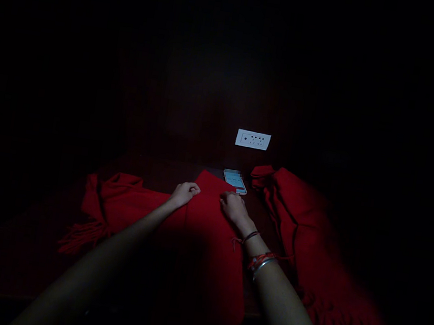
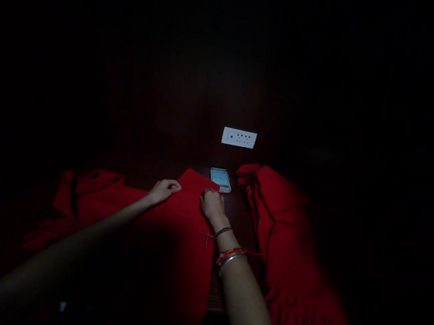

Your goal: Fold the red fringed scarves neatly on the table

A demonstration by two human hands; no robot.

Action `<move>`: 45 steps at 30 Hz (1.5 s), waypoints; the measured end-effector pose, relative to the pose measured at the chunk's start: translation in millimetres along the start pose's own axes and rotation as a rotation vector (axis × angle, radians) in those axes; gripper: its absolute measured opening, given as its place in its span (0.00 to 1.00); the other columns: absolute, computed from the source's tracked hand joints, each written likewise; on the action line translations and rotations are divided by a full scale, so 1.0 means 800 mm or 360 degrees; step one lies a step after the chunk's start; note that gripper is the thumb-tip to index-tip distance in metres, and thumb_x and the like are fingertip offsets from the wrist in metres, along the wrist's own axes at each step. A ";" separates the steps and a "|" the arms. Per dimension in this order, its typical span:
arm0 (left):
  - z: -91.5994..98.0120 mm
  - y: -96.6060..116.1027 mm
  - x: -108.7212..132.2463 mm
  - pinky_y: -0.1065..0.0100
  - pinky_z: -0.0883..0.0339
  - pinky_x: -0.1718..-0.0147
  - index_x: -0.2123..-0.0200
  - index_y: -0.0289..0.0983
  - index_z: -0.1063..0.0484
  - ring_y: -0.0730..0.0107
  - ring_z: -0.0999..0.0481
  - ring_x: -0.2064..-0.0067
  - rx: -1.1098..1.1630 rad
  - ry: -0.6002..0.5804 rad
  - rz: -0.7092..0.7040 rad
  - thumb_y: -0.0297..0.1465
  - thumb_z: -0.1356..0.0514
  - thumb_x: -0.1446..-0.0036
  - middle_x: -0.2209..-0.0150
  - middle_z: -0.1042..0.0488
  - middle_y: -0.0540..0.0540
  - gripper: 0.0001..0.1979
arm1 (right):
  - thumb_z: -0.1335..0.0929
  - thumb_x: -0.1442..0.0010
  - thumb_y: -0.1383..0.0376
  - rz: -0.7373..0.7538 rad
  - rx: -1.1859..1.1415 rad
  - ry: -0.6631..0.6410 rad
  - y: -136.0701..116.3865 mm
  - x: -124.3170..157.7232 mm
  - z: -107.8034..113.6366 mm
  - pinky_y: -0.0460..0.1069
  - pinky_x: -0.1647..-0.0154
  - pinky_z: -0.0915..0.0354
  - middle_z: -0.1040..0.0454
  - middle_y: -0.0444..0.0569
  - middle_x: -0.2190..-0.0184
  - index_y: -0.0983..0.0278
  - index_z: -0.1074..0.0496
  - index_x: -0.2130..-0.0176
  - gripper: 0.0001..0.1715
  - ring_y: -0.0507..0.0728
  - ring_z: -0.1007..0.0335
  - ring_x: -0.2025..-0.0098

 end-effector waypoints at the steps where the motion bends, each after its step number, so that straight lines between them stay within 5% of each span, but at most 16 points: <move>1: 0.001 -0.006 -0.001 0.73 0.39 0.66 0.69 0.36 0.30 0.71 0.30 0.66 0.0053 0.0032 0.0052 0.29 0.50 0.51 0.70 0.28 0.49 0.10 | 0.43 0.43 0.66 0.0036 0.0005 0.0001 0.003 -0.002 -0.005 0.47 0.58 0.44 0.32 0.56 0.60 0.67 0.34 0.60 0.15 0.55 0.37 0.58; 6: 0.005 -0.004 -0.001 0.74 0.40 0.67 0.62 0.37 0.34 0.74 0.32 0.67 0.0113 0.0169 -0.0097 0.28 0.51 0.49 0.71 0.31 0.52 0.11 | 0.43 0.43 0.67 0.0225 -0.0030 0.0124 0.009 -0.004 -0.011 0.44 0.60 0.45 0.31 0.53 0.63 0.67 0.34 0.63 0.12 0.53 0.37 0.59; 11: 0.004 0.000 -0.001 0.74 0.40 0.65 0.52 0.35 0.41 0.74 0.34 0.68 -0.0045 0.0181 -0.0219 0.25 0.51 0.48 0.72 0.35 0.51 0.18 | 0.42 0.44 0.66 0.0164 -0.0044 0.0181 0.013 -0.004 -0.009 0.45 0.67 0.43 0.31 0.51 0.62 0.65 0.40 0.59 0.11 0.53 0.35 0.63; 18: 0.009 0.005 0.011 0.63 0.40 0.61 0.47 0.38 0.47 0.62 0.35 0.58 -0.0732 0.0261 -0.0134 0.30 0.53 0.46 0.54 0.41 0.39 0.21 | 0.43 0.43 0.66 0.0214 0.0104 0.0287 0.005 0.002 0.000 0.49 0.60 0.44 0.36 0.54 0.58 0.64 0.40 0.57 0.13 0.56 0.41 0.57; 22: 0.021 0.029 0.030 0.58 0.45 0.55 0.45 0.36 0.49 0.56 0.45 0.47 -0.0908 0.0401 -0.0128 0.29 0.59 0.43 0.46 0.48 0.36 0.21 | 0.45 0.42 0.62 0.0137 0.0175 0.0380 -0.003 0.018 0.014 0.55 0.50 0.54 0.44 0.57 0.49 0.64 0.43 0.50 0.20 0.59 0.52 0.47; 24: 0.009 0.041 0.039 0.58 0.51 0.50 0.45 0.35 0.49 0.59 0.52 0.43 -0.0874 0.0223 -0.0238 0.33 0.61 0.42 0.43 0.51 0.39 0.22 | 0.47 0.42 0.56 0.0072 0.0127 0.0201 -0.004 0.024 0.004 0.58 0.48 0.58 0.52 0.56 0.44 0.64 0.50 0.45 0.27 0.61 0.60 0.43; 28: -0.038 0.033 0.057 0.51 0.59 0.48 0.43 0.36 0.55 0.59 0.61 0.41 -0.0791 -0.0444 -0.0212 0.42 0.63 0.44 0.41 0.59 0.44 0.27 | 0.53 0.45 0.46 -0.0063 0.0026 -0.0378 0.003 0.031 -0.044 0.60 0.46 0.63 0.64 0.53 0.40 0.64 0.61 0.41 0.39 0.62 0.73 0.40; 32: -0.048 0.019 0.063 0.50 0.63 0.48 0.42 0.36 0.58 0.63 0.62 0.41 -0.0772 -0.0501 -0.0137 0.42 0.64 0.44 0.40 0.61 0.46 0.28 | 0.55 0.45 0.46 -0.0053 -0.0011 -0.0339 0.006 0.032 -0.052 0.55 0.44 0.65 0.67 0.51 0.40 0.68 0.62 0.41 0.41 0.58 0.76 0.40; 37: -0.040 0.021 0.063 0.54 0.61 0.47 0.43 0.36 0.57 0.66 0.62 0.41 -0.0729 -0.0389 -0.0146 0.40 0.65 0.43 0.40 0.60 0.47 0.26 | 0.50 0.44 0.50 -0.0081 -0.0102 -0.0131 0.006 0.047 -0.021 0.54 0.45 0.60 0.64 0.55 0.41 0.72 0.58 0.42 0.38 0.59 0.73 0.40; 40: -0.028 0.031 0.065 0.53 0.60 0.48 0.43 0.37 0.55 0.64 0.63 0.41 -0.0764 -0.0310 -0.0146 0.40 0.64 0.43 0.40 0.62 0.45 0.26 | 0.45 0.46 0.50 -0.0331 -0.0166 0.0013 0.022 0.069 0.006 0.53 0.49 0.51 0.51 0.61 0.44 0.70 0.54 0.44 0.38 0.62 0.56 0.43; 43: -0.009 0.047 0.077 0.54 0.61 0.47 0.44 0.36 0.52 0.60 0.64 0.41 -0.0815 -0.0221 -0.0198 0.43 0.60 0.45 0.40 0.61 0.41 0.28 | 0.41 0.50 0.48 -0.0485 -0.0327 -0.0150 0.034 0.092 0.004 0.50 0.57 0.43 0.38 0.61 0.53 0.68 0.52 0.46 0.40 0.61 0.39 0.53; 45: -0.006 0.055 0.095 0.56 0.60 0.47 0.43 0.37 0.53 0.58 0.63 0.41 -0.0758 -0.0357 -0.0302 0.47 0.57 0.48 0.41 0.61 0.39 0.32 | 0.37 0.52 0.52 -0.0445 -0.0408 -0.0213 0.034 0.101 -0.003 0.48 0.60 0.41 0.35 0.57 0.55 0.66 0.51 0.47 0.38 0.59 0.36 0.56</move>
Point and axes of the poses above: each hand's wrist, its own x-axis away from the middle knuckle, its own z-axis out of the back of the hand, y = z × x, the point moved 7 cm from there along -x, towards the middle knuckle
